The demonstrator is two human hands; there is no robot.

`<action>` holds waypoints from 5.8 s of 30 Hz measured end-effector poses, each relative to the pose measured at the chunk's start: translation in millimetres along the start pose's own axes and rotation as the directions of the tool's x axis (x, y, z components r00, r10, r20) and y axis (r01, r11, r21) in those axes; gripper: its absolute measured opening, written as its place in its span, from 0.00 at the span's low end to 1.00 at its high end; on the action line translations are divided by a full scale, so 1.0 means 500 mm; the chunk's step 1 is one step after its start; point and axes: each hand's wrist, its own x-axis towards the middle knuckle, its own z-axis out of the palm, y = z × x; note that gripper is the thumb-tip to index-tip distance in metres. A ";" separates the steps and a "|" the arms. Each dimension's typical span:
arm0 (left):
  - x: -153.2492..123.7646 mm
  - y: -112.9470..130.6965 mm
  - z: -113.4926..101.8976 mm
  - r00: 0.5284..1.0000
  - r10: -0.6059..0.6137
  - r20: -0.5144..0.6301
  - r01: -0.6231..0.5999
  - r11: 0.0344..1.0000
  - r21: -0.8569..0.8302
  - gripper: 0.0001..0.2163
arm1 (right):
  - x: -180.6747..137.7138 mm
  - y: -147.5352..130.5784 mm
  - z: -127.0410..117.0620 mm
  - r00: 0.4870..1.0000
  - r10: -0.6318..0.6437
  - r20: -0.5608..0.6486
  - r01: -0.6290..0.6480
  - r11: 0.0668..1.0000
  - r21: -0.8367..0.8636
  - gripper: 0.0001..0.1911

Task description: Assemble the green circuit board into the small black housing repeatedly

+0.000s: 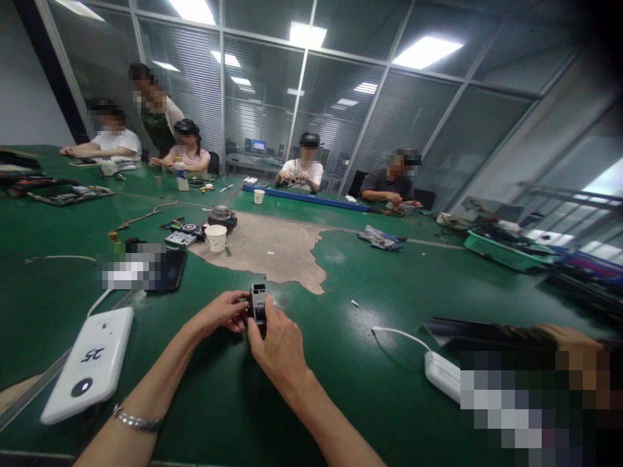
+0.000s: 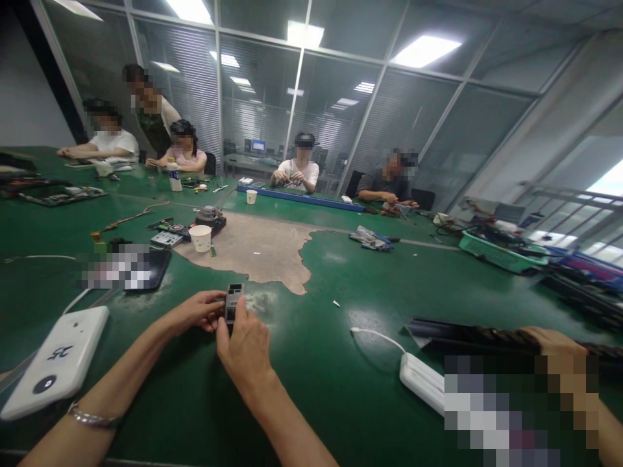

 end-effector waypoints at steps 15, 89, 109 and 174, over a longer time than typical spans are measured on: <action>-0.006 0.007 0.002 0.999 0.045 -0.024 -0.045 0.999 0.002 0.26 | -0.018 0.111 -0.051 0.997 0.063 -0.050 -0.066 0.995 -0.073 0.26; 0.002 0.010 0.005 0.999 0.030 -0.036 -0.027 0.997 0.069 0.25 | -0.019 0.010 0.004 0.996 -0.046 0.075 0.044 0.999 0.026 0.36; 0.006 0.002 0.002 0.999 -0.037 -0.027 0.037 0.999 0.021 0.27 | -0.023 0.084 -0.054 0.985 0.004 -0.172 0.011 0.996 0.088 0.26; -0.009 0.007 0.006 0.998 -0.041 0.053 0.038 0.998 0.045 0.31 | -0.027 -0.002 -0.001 0.995 0.034 0.096 -0.026 0.997 -0.074 0.33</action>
